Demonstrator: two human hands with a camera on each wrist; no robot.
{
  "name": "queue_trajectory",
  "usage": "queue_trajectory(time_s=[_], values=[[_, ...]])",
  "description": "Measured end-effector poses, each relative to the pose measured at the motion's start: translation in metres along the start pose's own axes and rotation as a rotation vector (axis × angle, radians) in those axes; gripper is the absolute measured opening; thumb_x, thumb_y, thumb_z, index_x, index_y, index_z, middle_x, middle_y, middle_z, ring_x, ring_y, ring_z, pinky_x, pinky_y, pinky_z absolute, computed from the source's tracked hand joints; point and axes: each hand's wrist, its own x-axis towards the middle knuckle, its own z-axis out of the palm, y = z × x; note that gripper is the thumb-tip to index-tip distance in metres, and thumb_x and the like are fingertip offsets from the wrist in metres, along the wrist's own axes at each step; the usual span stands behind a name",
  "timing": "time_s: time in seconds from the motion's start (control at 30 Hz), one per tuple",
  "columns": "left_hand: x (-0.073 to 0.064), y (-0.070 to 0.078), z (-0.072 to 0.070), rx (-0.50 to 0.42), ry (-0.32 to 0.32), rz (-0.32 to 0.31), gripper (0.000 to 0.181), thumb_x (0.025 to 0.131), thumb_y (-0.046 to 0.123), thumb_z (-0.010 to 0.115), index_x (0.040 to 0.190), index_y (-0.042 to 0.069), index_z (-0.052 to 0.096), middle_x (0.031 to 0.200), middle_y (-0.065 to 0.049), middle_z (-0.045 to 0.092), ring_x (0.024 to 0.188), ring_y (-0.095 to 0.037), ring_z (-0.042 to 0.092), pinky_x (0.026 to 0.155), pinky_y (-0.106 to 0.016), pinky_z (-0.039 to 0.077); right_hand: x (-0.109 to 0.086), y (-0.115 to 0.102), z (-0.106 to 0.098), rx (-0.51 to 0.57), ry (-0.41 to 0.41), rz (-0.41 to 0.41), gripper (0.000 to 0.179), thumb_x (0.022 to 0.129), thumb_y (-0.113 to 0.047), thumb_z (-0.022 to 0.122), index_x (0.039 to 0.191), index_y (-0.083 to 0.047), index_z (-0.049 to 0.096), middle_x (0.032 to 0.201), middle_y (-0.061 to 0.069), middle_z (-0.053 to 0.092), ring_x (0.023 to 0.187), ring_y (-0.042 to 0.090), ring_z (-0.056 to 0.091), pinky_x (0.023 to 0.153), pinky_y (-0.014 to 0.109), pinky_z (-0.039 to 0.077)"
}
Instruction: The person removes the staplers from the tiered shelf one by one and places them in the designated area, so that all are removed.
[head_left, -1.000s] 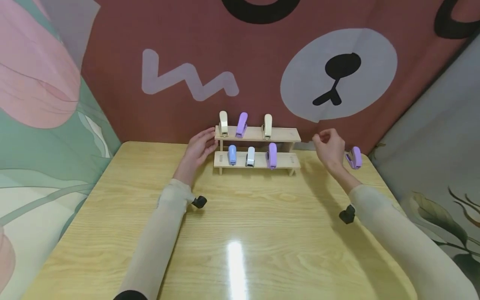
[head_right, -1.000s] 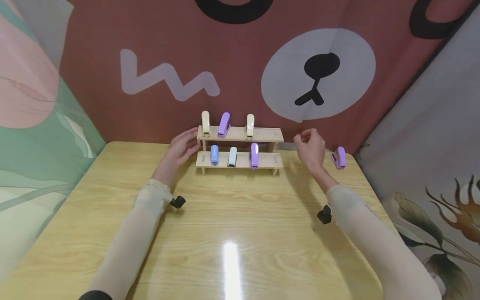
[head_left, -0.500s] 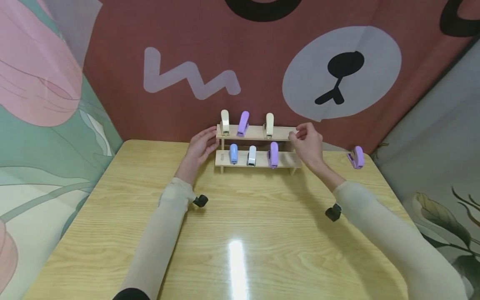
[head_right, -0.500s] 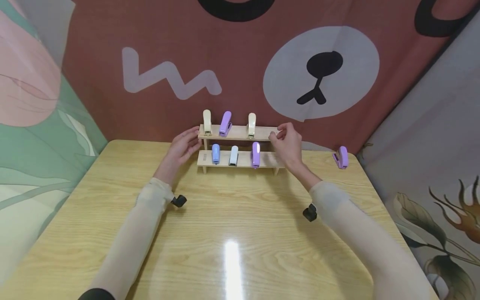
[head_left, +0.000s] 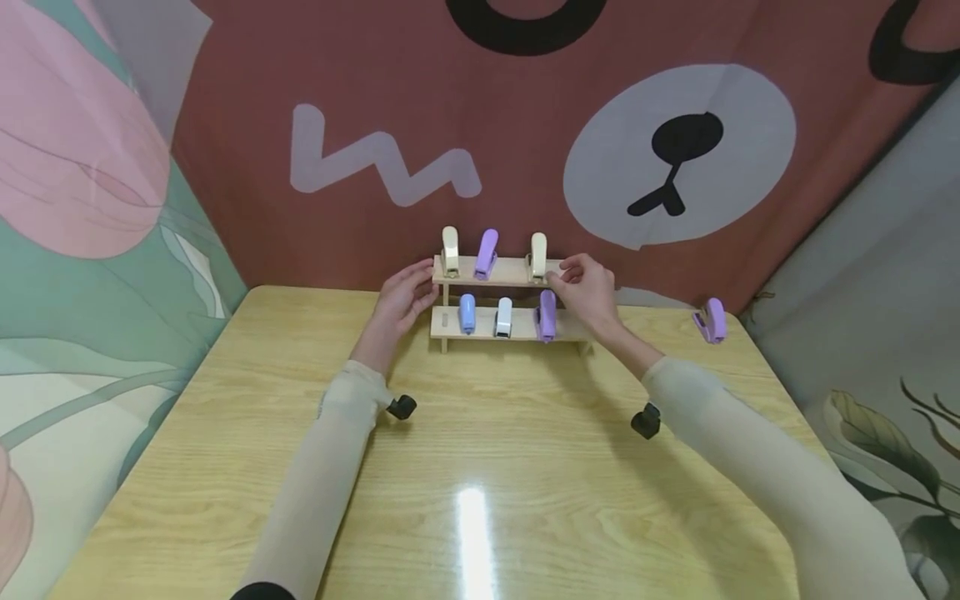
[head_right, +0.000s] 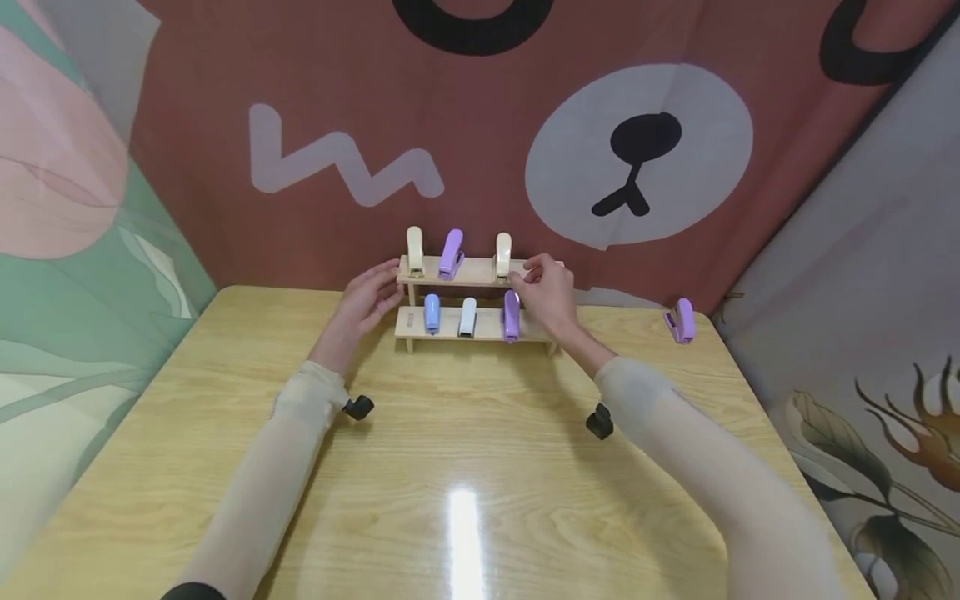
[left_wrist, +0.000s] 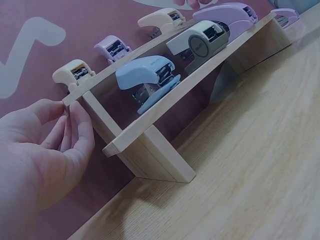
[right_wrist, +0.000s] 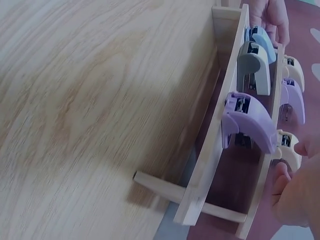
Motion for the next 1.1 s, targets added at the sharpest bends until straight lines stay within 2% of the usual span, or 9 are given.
queue_trajectory(time_s=[0.23,0.6,0.87,1.1], values=[[0.001,-0.001,-0.002,-0.024,-0.002,-0.018,0.027,0.097,0.005,0.071,0.124,0.004,0.069,0.116,-0.013,0.067,0.091,-0.020,0.065,0.081,-0.028,0.057,0.002,-0.005,0.012,-0.010,0.005,0.022,0.032,0.090,-0.029,0.077,0.104,-0.002,0.068,0.090,0.012,0.068,0.082,0.024,0.062,0.069,0.034,0.049],[0.001,-0.001,-0.002,-0.021,-0.012,0.001,0.029,0.099,0.004,0.068,0.127,0.002,0.068,0.116,-0.012,0.067,0.091,-0.020,0.064,0.081,-0.028,0.057,0.007,-0.013,0.025,-0.011,0.025,0.064,0.042,0.087,-0.036,0.080,0.104,-0.001,0.066,0.089,0.011,0.066,0.079,0.022,0.060,0.066,0.033,0.047],[0.000,0.000,0.000,-0.001,-0.010,-0.001,0.029,0.099,0.006,0.068,0.128,0.003,0.068,0.118,-0.013,0.066,0.092,-0.019,0.063,0.082,-0.027,0.057,0.007,-0.015,0.027,-0.058,-0.003,0.110,0.047,0.087,-0.041,0.080,0.110,-0.003,0.065,0.093,0.008,0.066,0.081,0.021,0.060,0.067,0.034,0.048],[-0.001,0.000,-0.002,-0.001,-0.010,-0.007,0.029,0.099,0.006,0.068,0.128,0.003,0.067,0.119,-0.013,0.066,0.093,-0.019,0.063,0.083,-0.028,0.057,0.006,-0.014,0.030,-0.075,-0.007,0.110,0.046,0.088,-0.043,0.079,0.110,-0.005,0.064,0.093,0.007,0.065,0.079,0.022,0.060,0.065,0.035,0.048]])
